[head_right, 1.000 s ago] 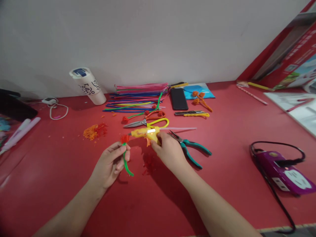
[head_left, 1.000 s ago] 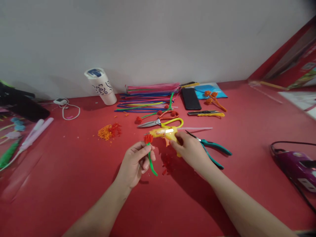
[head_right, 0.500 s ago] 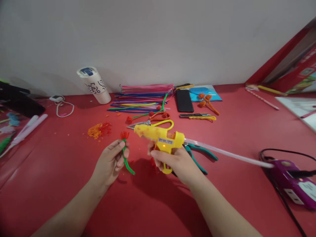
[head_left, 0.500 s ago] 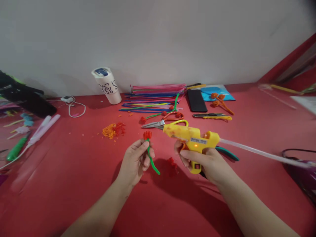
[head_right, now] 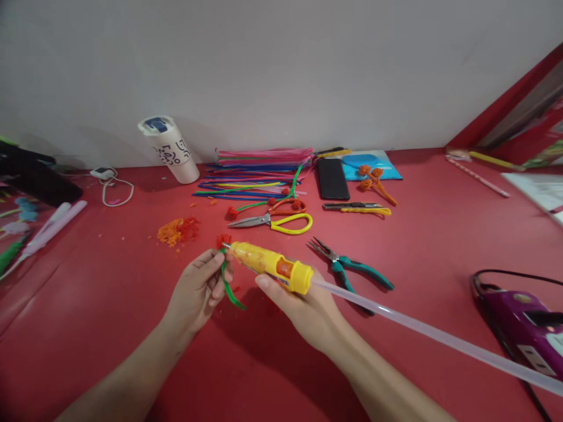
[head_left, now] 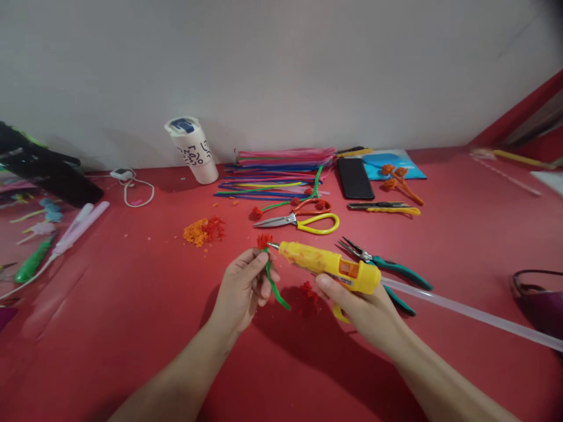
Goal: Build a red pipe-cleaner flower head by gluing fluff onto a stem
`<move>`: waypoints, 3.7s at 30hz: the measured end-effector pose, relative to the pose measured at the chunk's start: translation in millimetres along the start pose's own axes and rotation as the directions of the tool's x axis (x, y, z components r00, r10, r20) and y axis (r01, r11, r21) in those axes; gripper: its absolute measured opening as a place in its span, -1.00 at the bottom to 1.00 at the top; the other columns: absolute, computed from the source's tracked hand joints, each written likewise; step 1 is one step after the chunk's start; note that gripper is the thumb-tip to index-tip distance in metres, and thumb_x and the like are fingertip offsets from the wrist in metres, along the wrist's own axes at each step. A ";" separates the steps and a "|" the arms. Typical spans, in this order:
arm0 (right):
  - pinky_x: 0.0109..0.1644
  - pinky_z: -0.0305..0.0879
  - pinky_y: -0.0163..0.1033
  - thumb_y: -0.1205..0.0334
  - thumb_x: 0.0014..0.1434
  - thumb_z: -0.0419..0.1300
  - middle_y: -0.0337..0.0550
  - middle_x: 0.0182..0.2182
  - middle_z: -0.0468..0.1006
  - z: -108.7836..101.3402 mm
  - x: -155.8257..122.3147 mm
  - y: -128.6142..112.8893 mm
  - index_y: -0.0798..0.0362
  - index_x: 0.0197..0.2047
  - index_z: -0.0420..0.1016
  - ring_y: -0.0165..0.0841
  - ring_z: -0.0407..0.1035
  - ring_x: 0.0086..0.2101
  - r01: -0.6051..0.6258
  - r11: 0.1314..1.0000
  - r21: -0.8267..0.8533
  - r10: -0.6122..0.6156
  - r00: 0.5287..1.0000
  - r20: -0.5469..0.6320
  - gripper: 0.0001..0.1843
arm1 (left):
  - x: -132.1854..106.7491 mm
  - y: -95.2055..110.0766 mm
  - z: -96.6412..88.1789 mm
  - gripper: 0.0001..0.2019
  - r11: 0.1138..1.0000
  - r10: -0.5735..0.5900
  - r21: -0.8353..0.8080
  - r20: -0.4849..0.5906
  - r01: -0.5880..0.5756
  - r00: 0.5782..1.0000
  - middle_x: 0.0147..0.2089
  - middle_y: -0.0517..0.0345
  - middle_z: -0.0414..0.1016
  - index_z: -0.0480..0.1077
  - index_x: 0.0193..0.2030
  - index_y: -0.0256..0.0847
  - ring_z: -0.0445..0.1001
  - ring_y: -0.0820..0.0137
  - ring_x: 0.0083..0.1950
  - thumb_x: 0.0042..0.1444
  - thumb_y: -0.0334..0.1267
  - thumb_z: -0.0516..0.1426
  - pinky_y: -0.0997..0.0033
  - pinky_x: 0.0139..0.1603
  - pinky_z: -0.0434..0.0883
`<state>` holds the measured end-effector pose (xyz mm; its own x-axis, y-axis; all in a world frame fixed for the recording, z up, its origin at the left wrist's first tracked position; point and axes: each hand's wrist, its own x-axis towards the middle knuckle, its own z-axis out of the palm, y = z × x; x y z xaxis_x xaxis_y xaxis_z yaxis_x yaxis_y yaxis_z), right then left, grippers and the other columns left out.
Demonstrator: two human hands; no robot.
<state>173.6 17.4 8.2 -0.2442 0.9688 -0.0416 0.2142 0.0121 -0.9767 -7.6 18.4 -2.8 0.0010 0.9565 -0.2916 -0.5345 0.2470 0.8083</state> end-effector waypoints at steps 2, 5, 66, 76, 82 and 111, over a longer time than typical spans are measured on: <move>-0.39 0.33 -0.29 -0.03 0.12 0.17 -0.22 -0.46 0.49 0.7 0.6 -0.5 -0.02 -0.16 0.56 -0.40 0.28 -0.50 -0.009 1.000 0.018 0.009 1.000 -0.002 -0.68 | 0.0 0.2 0.6 -0.80 1.000 0.000 0.004 0.001 0.000 1.000 -0.63 0.27 0.45 0.37 -0.45 -0.29 0.20 0.68 -0.78 -0.03 -0.22 0.26 0.77 -0.82 0.11; -0.47 0.27 -0.33 -0.04 0.11 0.17 -0.25 -0.52 0.42 1.8 1.1 -0.2 -0.02 -0.18 0.56 -0.44 0.19 -0.55 -0.036 0.999 0.034 0.036 0.999 0.001 -0.67 | 0.4 -0.2 0.4 -0.79 1.000 0.007 0.018 -0.007 -0.007 1.000 -0.63 0.28 0.45 0.36 -0.46 -0.28 0.20 0.68 -0.78 -0.02 -0.21 0.26 0.76 -0.82 0.11; -0.43 0.03 -0.24 0.04 0.21 0.05 -0.09 -0.59 0.39 -10.7 37.4 24.4 0.07 -0.60 0.30 -0.31 0.29 -0.52 0.085 0.549 -0.832 -0.042 0.996 0.074 -0.58 | -0.7 3.3 -3.5 -0.84 0.993 0.093 0.070 -0.024 -0.091 0.995 -0.58 0.27 0.45 0.41 -0.41 -0.27 0.22 0.68 -0.75 0.07 -0.22 0.19 0.73 -0.80 0.10; 0.02 0.17 -0.15 0.35 0.12 0.18 -0.17 -0.34 0.42 -8.3 15.3 3.7 0.04 -0.38 0.49 -0.30 0.29 -0.22 0.656 0.457 -0.601 -0.242 0.742 0.625 -0.93 | 0.9 1.3 -3.8 -0.82 0.992 0.079 0.104 -0.036 -0.075 0.996 -0.58 0.27 0.45 0.41 -0.39 -0.28 0.22 0.67 -0.75 0.03 -0.19 0.22 0.71 -0.79 0.09; 0.12 0.11 0.01 0.40 0.10 0.18 -0.13 -0.37 0.42 0.9 12.0 14.7 0.10 -0.46 0.45 -0.24 0.25 -0.22 0.718 0.365 -0.592 -0.231 0.686 0.690 -0.88 | 0.6 0.2 -3.2 -0.83 0.992 0.056 0.113 -0.027 -0.052 0.998 -0.59 0.28 0.44 0.42 -0.40 -0.28 0.20 0.68 -0.74 0.04 -0.19 0.21 0.71 -0.78 0.09; -0.37 0.33 -0.27 0.22 0.11 0.17 -0.26 -0.54 0.50 6.0 15.0 0.1 0.06 -0.44 0.37 -0.41 0.41 -0.50 0.037 0.971 0.235 -0.067 0.991 0.120 -0.87 | -8.2 -17.1 4.1 -0.89 0.978 -0.037 0.208 0.141 0.007 0.989 -0.43 0.17 0.52 0.55 -0.42 -0.24 0.44 0.49 -0.46 0.01 -0.24 0.25 0.47 -0.30 0.42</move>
<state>164.3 30.5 6.2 -0.3697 0.9292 -0.0008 -0.0232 -0.0101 -0.9997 5.0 6.9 -12.2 0.1399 0.9590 -0.2466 -0.3470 0.2808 0.8948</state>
